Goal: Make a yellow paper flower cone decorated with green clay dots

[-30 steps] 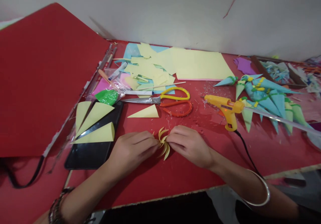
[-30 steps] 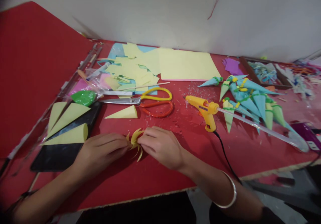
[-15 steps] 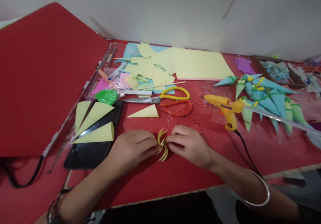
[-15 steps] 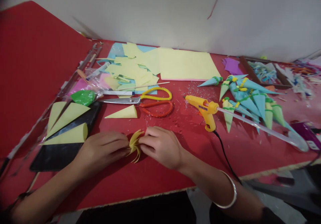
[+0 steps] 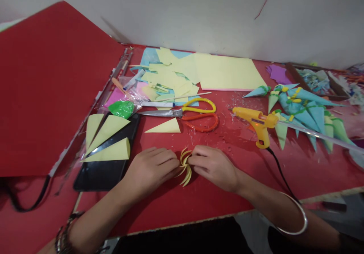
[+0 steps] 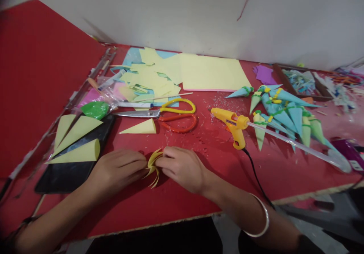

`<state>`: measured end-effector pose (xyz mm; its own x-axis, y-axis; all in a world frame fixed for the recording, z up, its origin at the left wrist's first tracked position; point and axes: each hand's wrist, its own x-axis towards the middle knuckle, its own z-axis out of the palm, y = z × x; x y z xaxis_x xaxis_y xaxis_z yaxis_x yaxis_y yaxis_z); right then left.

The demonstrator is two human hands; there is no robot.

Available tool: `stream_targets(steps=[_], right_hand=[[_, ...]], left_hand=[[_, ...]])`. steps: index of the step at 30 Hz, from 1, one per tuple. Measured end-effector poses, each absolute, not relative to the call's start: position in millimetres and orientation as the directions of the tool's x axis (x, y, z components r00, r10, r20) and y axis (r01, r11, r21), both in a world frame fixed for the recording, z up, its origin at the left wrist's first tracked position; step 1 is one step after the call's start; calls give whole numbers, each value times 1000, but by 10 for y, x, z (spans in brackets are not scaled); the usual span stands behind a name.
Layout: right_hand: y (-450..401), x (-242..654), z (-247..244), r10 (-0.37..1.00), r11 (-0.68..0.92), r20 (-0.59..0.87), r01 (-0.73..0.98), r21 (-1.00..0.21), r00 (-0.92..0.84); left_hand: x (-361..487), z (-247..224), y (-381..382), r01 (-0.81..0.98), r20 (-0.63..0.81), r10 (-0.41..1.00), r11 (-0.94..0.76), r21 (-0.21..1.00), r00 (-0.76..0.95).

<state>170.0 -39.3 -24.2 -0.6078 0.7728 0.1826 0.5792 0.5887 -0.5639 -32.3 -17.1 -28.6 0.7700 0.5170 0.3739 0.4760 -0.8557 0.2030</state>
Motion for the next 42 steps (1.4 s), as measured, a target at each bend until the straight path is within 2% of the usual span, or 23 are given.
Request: stream_targets(steps=[20,29,42], right_hand=[[-398,1697,-230,760,600,188,560,-572,-622],[-402,1683,-254,781,583,160,611,-536,-604],[-378,1693,-266,731,631,183,550,-547,-657]], left_hand=[[-322,-268,-163,479,373,524,-852,213,766],[-311,-303,-140,463,303,545,-832,305,782],[-315,-292,-163,474,300,537,-841,261,788]])
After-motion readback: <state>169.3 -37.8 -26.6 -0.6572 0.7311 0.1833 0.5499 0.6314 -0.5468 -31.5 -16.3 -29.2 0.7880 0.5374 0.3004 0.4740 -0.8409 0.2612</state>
